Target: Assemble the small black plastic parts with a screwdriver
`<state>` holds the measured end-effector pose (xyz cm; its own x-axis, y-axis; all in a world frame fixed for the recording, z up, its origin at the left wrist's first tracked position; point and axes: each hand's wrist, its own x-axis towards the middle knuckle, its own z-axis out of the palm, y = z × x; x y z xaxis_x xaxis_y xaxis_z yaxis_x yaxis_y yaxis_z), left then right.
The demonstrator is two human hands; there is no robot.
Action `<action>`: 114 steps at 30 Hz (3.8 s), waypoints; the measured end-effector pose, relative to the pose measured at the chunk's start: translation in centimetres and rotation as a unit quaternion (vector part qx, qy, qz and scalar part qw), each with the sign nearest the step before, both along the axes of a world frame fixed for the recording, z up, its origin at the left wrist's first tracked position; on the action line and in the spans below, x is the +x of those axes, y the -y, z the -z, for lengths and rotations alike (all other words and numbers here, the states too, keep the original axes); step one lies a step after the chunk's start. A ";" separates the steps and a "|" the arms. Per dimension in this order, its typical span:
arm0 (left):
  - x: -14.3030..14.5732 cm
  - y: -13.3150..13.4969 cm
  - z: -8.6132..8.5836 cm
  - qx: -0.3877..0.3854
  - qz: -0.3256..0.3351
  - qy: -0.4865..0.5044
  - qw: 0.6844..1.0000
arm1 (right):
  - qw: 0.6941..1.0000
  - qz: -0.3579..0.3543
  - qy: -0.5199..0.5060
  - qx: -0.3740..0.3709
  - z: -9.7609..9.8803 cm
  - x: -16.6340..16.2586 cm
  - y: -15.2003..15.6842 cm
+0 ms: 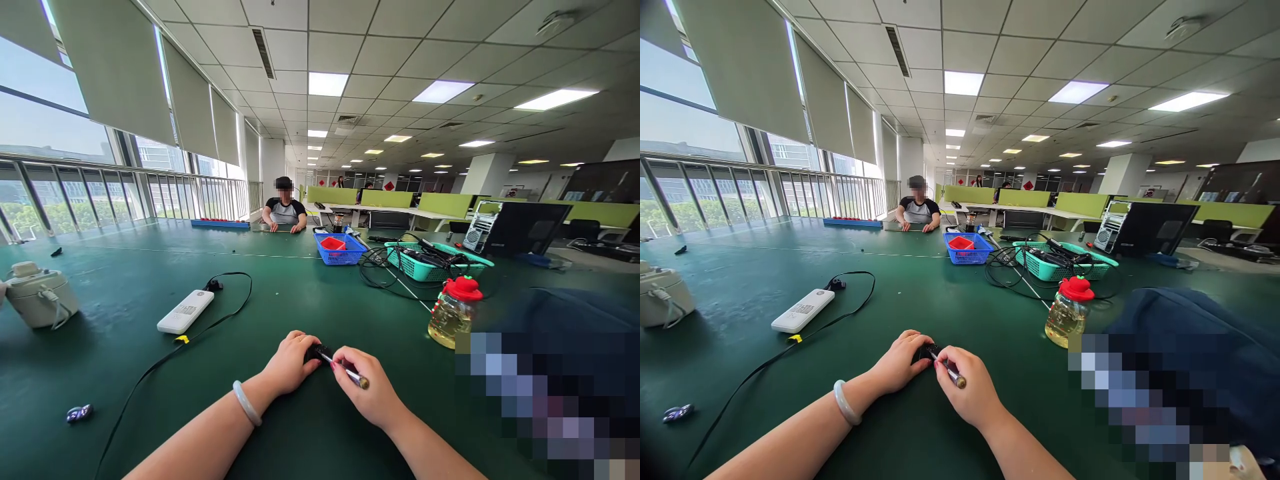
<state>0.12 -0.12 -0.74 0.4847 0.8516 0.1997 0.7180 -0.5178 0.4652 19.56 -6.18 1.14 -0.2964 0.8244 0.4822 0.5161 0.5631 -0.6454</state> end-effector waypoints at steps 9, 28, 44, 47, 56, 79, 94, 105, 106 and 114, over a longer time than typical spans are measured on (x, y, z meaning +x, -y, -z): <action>0.0 0.0 0.0 -0.004 -0.004 -0.005 1.000 | 0.999 -0.001 0.030 0.031 -0.2 -0.3 0.5; 0.0 -0.1 0.2 -0.006 -0.006 0.006 1.000 | 0.983 -0.013 0.130 0.131 0.0 -0.4 0.8; 0.0 -0.1 0.4 -0.006 -0.009 0.018 1.000 | 0.946 -0.009 0.255 0.198 1.0 -1.6 1.6; 0.0 0.0 0.5 -0.001 -0.015 0.018 1.000 | 0.934 -0.011 0.283 0.217 2.0 -2.3 1.7; 0.1 0.2 0.0 -0.013 -0.020 0.019 1.000 | 0.959 0.002 0.200 0.200 2.0 -2.4 1.5; 0.2 0.0 0.0 -0.014 -0.022 0.021 0.999 | 0.970 -0.091 0.131 0.185 0.1 0.0 -1.3; 0.3 -0.3 0.1 -0.005 -0.020 0.015 1.000 | 0.928 -0.074 0.240 0.276 0.6 -0.1 -0.6; 0.3 -0.3 0.1 0.003 -0.019 0.027 0.999 | 0.927 -0.061 0.237 0.286 0.4 -0.1 -0.4; 0.3 -0.3 0.1 0.003 -0.019 0.028 0.999 | 0.926 -0.060 0.236 0.290 0.4 -0.1 -0.5; 0.3 -0.1 -0.2 -0.003 -0.016 0.023 1.000 | 0.918 -0.052 0.229 0.319 0.4 0.5 -1.0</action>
<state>0.37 -0.03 -0.49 0.4480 0.8674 0.2166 0.7114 -0.4926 0.5012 20.09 -5.17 0.76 -0.6493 0.3740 0.6623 0.5739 0.8123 0.1040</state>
